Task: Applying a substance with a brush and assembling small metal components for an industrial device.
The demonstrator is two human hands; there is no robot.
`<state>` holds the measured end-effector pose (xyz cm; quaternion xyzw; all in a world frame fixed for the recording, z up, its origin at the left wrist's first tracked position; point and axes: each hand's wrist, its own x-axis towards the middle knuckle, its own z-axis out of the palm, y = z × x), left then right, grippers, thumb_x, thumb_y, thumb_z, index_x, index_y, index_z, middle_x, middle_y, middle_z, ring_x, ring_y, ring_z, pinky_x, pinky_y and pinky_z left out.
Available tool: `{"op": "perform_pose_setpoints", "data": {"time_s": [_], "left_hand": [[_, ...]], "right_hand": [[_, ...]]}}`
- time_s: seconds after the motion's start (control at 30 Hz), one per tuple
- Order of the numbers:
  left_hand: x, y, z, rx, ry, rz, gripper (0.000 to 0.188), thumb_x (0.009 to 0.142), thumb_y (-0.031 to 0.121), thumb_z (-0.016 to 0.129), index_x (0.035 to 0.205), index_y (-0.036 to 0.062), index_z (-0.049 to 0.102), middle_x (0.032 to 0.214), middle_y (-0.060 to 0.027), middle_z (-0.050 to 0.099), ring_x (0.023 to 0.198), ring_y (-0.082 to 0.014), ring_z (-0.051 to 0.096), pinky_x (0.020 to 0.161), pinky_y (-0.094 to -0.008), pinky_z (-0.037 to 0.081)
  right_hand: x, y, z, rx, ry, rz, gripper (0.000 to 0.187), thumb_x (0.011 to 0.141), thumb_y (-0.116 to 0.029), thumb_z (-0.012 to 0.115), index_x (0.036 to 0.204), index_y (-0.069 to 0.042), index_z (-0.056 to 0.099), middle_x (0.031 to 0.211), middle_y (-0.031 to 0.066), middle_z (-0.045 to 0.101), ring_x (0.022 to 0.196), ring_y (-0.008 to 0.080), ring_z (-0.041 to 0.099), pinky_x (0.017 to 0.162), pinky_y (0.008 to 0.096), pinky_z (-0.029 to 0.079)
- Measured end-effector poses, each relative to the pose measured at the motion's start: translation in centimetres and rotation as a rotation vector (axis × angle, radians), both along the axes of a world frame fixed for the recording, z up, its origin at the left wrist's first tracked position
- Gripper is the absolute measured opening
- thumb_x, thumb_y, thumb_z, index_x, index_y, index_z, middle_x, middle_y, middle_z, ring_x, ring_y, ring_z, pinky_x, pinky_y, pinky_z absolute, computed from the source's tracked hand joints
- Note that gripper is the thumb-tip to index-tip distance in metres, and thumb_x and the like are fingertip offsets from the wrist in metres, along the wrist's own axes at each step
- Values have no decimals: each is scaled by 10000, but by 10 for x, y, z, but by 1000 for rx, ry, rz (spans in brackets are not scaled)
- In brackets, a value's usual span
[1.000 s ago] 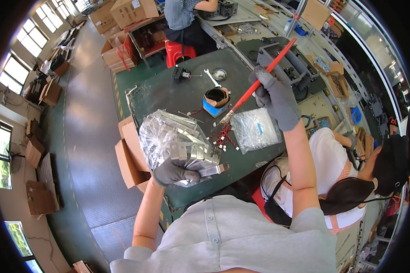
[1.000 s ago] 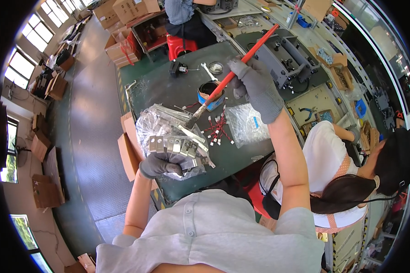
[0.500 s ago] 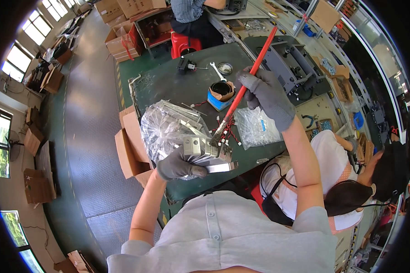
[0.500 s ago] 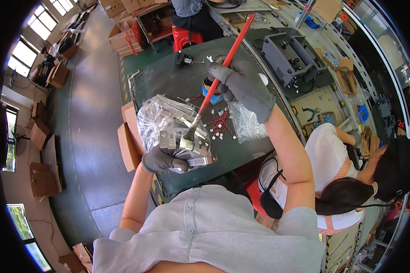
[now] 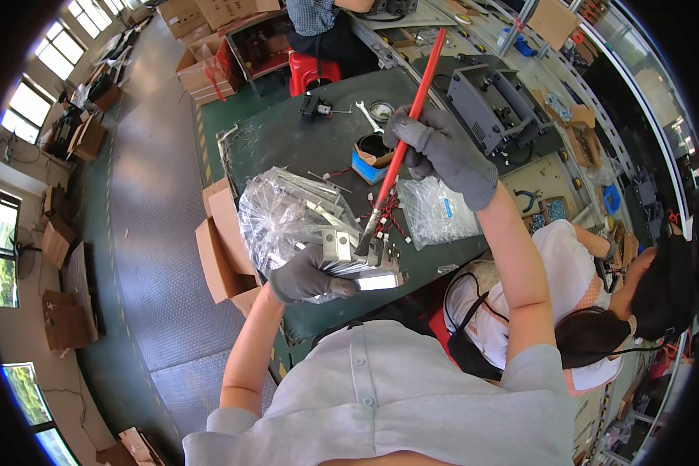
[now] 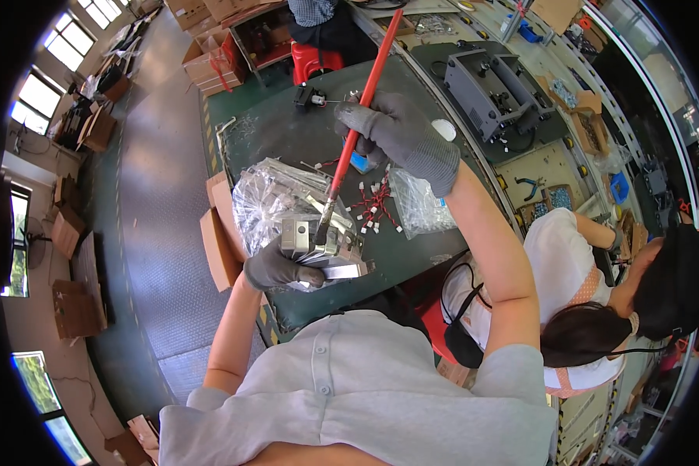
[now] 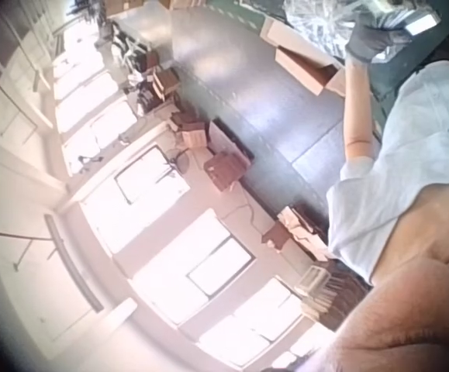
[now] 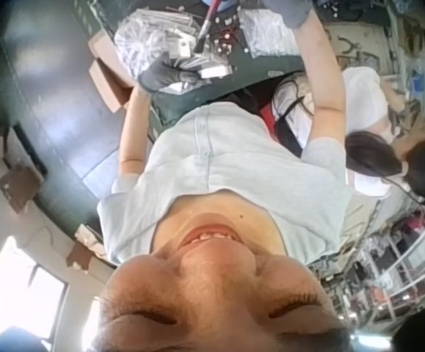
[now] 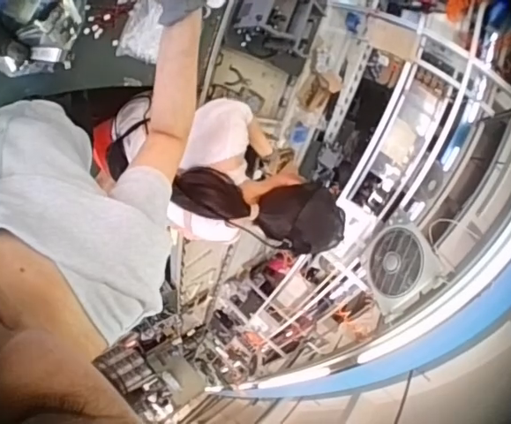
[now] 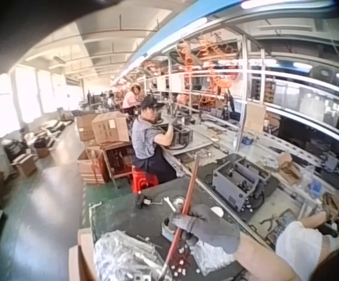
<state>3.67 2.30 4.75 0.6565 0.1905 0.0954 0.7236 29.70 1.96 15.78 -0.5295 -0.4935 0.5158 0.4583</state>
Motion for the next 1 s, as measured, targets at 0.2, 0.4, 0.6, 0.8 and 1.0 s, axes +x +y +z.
{"op": "perform_pose_setpoints", "data": {"time_s": [0.2, 0.4, 0.6, 0.8, 1.0], "left_hand": [[2, -3, 4, -16, -25, -11, 473, 698, 58, 747, 1131, 27, 560, 1014, -4, 620, 894, -89, 530, 816, -255, 435], [3, 0, 0, -86, -22, -25, 480, 699, 63, 746, 1140, 29, 557, 1014, -3, 619, 894, -92, 533, 815, -255, 435], [5, 4, -1, -67, 22, -23, 465, 705, 49, 738, 1133, 24, 559, 1006, -2, 619, 889, -86, 535, 799, -246, 439], [7, 5, -8, -141, 1, -14, 446, 699, 47, 743, 1111, 20, 574, 965, -3, 627, 854, -81, 534, 775, -253, 446], [5, 8, -23, -203, 107, 6, 428, 704, 95, 754, 1090, 15, 589, 903, 11, 629, 791, -64, 522, 727, -244, 451]], "right_hand": [[2, 4, -6, 50, 15, 0, 323, 861, -341, 541, 826, -22, 573, 640, 3, 516, 527, 37, 474, 456, 185, 397], [14, 12, -27, 155, 53, -201, 285, 876, -316, 520, 855, -33, 541, 575, -23, 428, 460, 28, 385, 423, 191, 351], [7, 4, -11, 108, 149, -76, 292, 882, -318, 511, 831, -32, 535, 572, -5, 435, 447, 48, 389, 404, 207, 331], [10, 16, -28, 89, 27, -59, 278, 887, -304, 513, 831, -33, 543, 605, -2, 474, 486, 45, 428, 424, 205, 354], [65, 67, -79, 209, -240, -395, 254, 882, -290, 524, 849, -43, 573, 624, -6, 513, 545, 47, 493, 474, 201, 400]]}}
